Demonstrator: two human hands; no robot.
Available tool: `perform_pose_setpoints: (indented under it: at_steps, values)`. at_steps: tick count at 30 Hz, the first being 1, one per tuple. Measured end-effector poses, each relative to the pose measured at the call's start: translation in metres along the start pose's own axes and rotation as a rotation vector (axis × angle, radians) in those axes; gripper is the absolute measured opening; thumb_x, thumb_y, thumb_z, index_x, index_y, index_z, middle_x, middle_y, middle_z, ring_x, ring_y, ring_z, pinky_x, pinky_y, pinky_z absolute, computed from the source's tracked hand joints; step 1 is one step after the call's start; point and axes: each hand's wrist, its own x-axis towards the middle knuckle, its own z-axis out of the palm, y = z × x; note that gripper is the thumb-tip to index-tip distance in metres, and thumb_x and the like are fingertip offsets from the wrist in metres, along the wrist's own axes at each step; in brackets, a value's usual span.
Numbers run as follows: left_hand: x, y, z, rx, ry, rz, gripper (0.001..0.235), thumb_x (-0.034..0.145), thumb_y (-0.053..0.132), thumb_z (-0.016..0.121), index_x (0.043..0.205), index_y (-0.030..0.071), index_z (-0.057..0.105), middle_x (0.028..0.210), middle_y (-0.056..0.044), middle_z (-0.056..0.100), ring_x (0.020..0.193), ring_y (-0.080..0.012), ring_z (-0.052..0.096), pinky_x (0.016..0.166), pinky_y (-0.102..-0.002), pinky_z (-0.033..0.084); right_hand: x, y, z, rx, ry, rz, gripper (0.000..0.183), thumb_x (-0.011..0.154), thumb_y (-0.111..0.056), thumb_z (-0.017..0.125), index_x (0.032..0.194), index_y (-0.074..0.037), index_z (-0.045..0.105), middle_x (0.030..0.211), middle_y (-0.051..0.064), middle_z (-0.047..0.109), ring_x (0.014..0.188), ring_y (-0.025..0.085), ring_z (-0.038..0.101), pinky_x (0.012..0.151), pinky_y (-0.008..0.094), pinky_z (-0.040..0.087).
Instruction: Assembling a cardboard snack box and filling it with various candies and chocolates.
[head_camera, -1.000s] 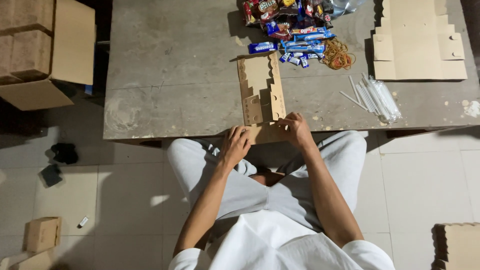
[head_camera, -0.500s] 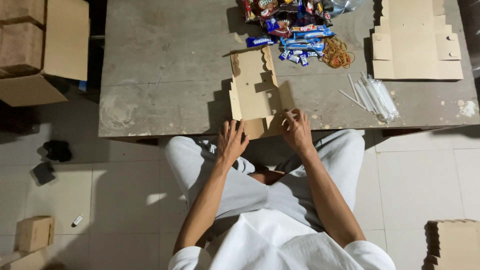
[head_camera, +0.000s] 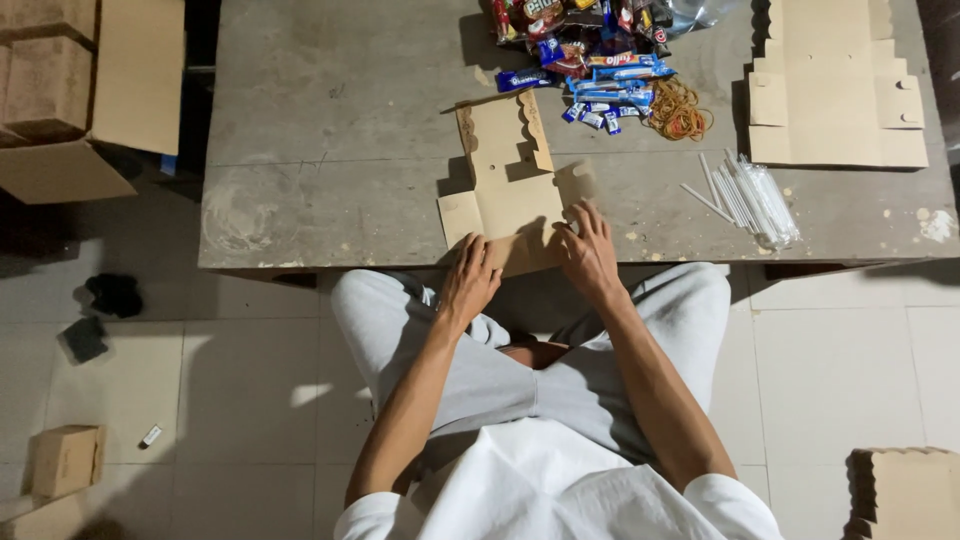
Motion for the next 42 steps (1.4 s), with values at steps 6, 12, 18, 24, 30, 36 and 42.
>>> perform_pose_setpoints:
  at_steps: [6, 12, 18, 24, 30, 36, 42]
  values:
    - [-0.003, -0.017, 0.004, -0.177, -0.014, 0.062, 0.054, 0.091, 0.039, 0.072, 0.125, -0.003, 0.065, 0.129, -0.021, 0.057, 0.136, -0.0372, 0.049, 0.106, -0.043, 0.05, -0.002, 0.015, 0.011, 0.255, -0.071, -0.066, 0.031, 0.091, -0.014, 0.069, 0.121, -0.01, 0.07, 0.131, 0.011, 0.063, 0.139, 0.034, 0.052, 0.115, 0.05, 0.038]
    - [-0.002, -0.025, 0.018, -0.066, -0.055, 0.066, 0.06, 0.081, 0.041, 0.079, 0.126, 0.004, 0.066, 0.129, -0.016, 0.059, 0.136, -0.0326, 0.049, 0.113, -0.048, 0.041, -0.007, 0.033, -0.008, 0.293, -0.224, -0.158, 0.081, 0.089, -0.073, 0.055, 0.145, -0.014, 0.056, 0.146, 0.014, 0.053, 0.146, 0.036, 0.043, 0.112, 0.062, 0.036]
    - [-0.001, -0.032, 0.014, -0.222, -0.009, 0.048, 0.046, 0.091, 0.034, 0.067, 0.128, 0.008, 0.066, 0.125, -0.015, 0.061, 0.132, -0.0315, 0.053, 0.109, -0.047, 0.042, -0.01, 0.035, -0.009, 0.238, -0.174, -0.195, 0.077, 0.083, -0.061, 0.07, 0.147, -0.019, 0.058, 0.141, 0.008, 0.059, 0.142, 0.03, 0.048, 0.107, 0.054, 0.039]
    - [0.001, -0.036, 0.019, -0.467, -0.001, -0.104, 0.035, 0.096, 0.039, 0.058, 0.122, 0.016, 0.067, 0.118, -0.006, 0.059, 0.123, -0.0276, 0.053, 0.102, -0.046, 0.04, -0.013, 0.032, -0.002, 0.405, -0.109, -0.082, 0.044, 0.085, -0.021, 0.065, 0.128, -0.022, 0.069, 0.125, -0.002, 0.068, 0.133, 0.02, 0.057, 0.097, 0.043, 0.037]
    - [0.008, -0.033, 0.042, -0.545, 0.084, -0.296, 0.028, 0.096, 0.04, 0.061, 0.103, 0.015, 0.07, 0.11, -0.004, 0.058, 0.114, -0.0296, 0.053, 0.098, -0.048, 0.04, -0.011, 0.033, 0.01, 0.528, -0.052, 0.091, 0.02, 0.099, -0.016, 0.064, 0.117, -0.021, 0.07, 0.116, -0.005, 0.071, 0.124, 0.017, 0.061, 0.094, 0.04, 0.033]
    - [0.013, -0.032, 0.066, -0.426, 0.198, -0.404, 0.029, 0.1, 0.043, 0.061, 0.088, 0.018, 0.068, 0.099, 0.005, 0.056, 0.101, -0.0225, 0.057, 0.087, -0.043, 0.044, -0.017, 0.044, 0.054, 0.502, 0.046, 0.292, 0.026, 0.105, -0.029, 0.066, 0.123, -0.01, 0.065, 0.099, 0.007, 0.072, 0.103, 0.027, 0.066, 0.091, 0.044, 0.037]
    - [0.013, -0.031, 0.07, -0.475, 0.288, -0.406, 0.023, 0.1, 0.039, 0.065, 0.095, 0.016, 0.067, 0.098, 0.0, 0.057, 0.097, -0.0263, 0.058, 0.087, -0.043, 0.044, -0.012, 0.034, 0.058, 0.474, 0.17, 0.31, 0.029, 0.094, -0.016, 0.075, 0.121, -0.008, 0.067, 0.093, 0.005, 0.074, 0.103, 0.03, 0.065, 0.084, 0.047, 0.04]
